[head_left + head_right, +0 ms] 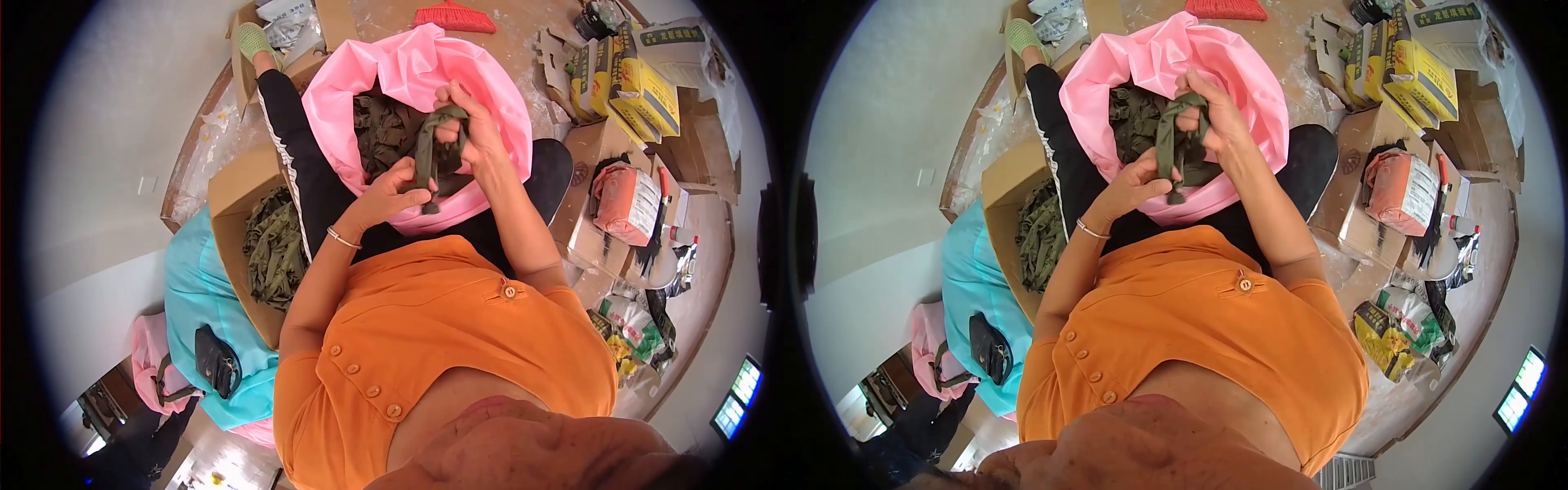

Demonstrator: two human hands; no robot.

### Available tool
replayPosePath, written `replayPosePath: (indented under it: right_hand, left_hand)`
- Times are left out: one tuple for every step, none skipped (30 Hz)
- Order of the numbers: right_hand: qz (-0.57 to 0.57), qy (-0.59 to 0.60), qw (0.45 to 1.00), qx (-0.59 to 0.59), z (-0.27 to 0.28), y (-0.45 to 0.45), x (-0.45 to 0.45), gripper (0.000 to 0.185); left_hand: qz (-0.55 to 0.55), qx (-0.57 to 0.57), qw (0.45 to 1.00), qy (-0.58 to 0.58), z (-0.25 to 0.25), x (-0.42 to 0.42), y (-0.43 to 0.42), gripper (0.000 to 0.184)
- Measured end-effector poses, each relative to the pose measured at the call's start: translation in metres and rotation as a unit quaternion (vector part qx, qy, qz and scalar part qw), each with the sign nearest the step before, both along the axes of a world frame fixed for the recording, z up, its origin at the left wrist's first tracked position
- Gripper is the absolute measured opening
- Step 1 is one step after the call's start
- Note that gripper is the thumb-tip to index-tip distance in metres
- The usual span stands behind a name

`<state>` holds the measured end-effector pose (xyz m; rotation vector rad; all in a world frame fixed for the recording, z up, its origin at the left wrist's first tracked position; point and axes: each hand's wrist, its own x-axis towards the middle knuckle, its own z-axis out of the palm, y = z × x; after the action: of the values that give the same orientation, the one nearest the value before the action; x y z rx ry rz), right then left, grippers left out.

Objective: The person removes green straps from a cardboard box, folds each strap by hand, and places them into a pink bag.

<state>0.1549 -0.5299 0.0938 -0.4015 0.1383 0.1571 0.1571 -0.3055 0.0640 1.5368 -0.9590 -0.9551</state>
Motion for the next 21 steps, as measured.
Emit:
replayPosePath:
  right_hand:
    - [-0.001,0.000,1.000,0.001,-0.003,-0.003,0.004,0.025]
    - [-0.032,-0.004,0.989,-0.147,-0.010,-0.008,0.008,0.024]
    - [-0.063,-0.008,0.955,-0.290,-0.018,-0.013,0.012,0.022]
    - [-0.092,-0.012,0.900,-0.427,-0.027,-0.019,0.014,0.020]
    - [-0.120,-0.014,0.824,-0.553,-0.036,-0.022,0.016,0.019]
    - [-0.145,-0.016,0.730,-0.667,-0.040,-0.024,0.018,0.018]
    - [-0.168,-0.019,0.619,-0.767,-0.045,-0.025,0.019,0.016]
    - [-0.168,-0.020,0.620,-0.766,-0.040,-0.014,0.018,0.016]
    - [-0.172,-0.097,0.646,-0.737,-0.030,0.011,0.011,0.016]
    - [-0.174,-0.172,0.668,-0.703,-0.019,0.033,0.001,0.016]
    - [-0.052,-0.113,0.745,-0.656,0.006,0.050,-0.012,0.018]
    - [0.069,-0.049,0.803,-0.590,0.025,0.060,-0.022,0.019]
    - [0.066,-0.045,0.803,-0.590,0.019,0.064,-0.022,0.019]
    - [0.004,-0.118,0.731,-0.672,0.007,0.067,-0.022,0.020]
    - [-0.058,-0.188,0.642,-0.741,-0.002,0.069,-0.022,0.022]
    - [-0.059,-0.187,0.642,-0.741,-0.005,0.070,-0.023,0.022]
    - [-0.058,-0.175,0.626,-0.758,-0.009,0.073,-0.025,0.020]
    - [-0.056,-0.165,0.609,-0.774,-0.011,0.075,-0.027,0.018]
    - [-0.054,-0.157,0.591,-0.789,-0.014,0.078,-0.028,0.017]
    - [-0.052,-0.149,0.572,-0.805,-0.017,0.080,-0.030,0.017]
    - [-0.051,-0.151,0.571,-0.805,-0.021,0.084,-0.032,0.017]
  left_hand:
    - [-0.001,0.001,1.000,0.000,0.004,-0.002,0.000,0.051]
    - [0.047,-0.053,0.994,0.086,0.008,-0.005,-0.002,0.047]
    - [0.096,-0.106,0.975,0.171,0.012,-0.008,-0.004,0.043]
    - [0.143,-0.158,0.943,0.254,0.016,-0.011,-0.006,0.040]
    - [0.189,-0.207,0.900,0.334,0.019,-0.012,-0.006,0.037]
    - [0.190,-0.205,0.901,0.333,0.023,-0.012,-0.003,0.037]
    - [0.186,-0.193,0.890,0.369,0.028,-0.011,-0.002,0.035]
    - [0.182,-0.182,0.877,0.405,0.031,-0.010,0.000,0.032]
    - [0.178,-0.171,0.862,0.443,0.033,-0.010,0.001,0.030]
    - [0.173,-0.158,0.845,0.481,0.034,-0.012,0.002,0.027]
    - [0.174,-0.157,0.843,0.484,0.034,-0.015,0.003,0.027]
    - [0.196,-0.134,0.856,0.459,0.033,-0.018,0.005,0.028]
    - [0.215,-0.112,0.870,0.429,0.033,-0.019,0.006,0.029]
    - [0.232,-0.090,0.883,0.397,0.033,-0.018,0.006,0.029]
    - [0.250,-0.069,0.895,0.364,0.032,-0.017,0.006,0.030]
    - [0.248,-0.068,0.895,0.363,0.030,-0.016,0.006,0.030]
    - [0.296,-0.057,0.893,0.334,0.027,-0.016,0.007,0.030]
    - [0.343,-0.046,0.888,0.303,0.023,-0.016,0.008,0.030]
    - [0.391,-0.037,0.879,0.271,0.019,-0.015,0.008,0.030]
    - [0.437,-0.028,0.867,0.238,0.015,-0.014,0.008,0.030]
    - [0.438,-0.029,0.866,0.238,0.010,-0.012,0.005,0.030]
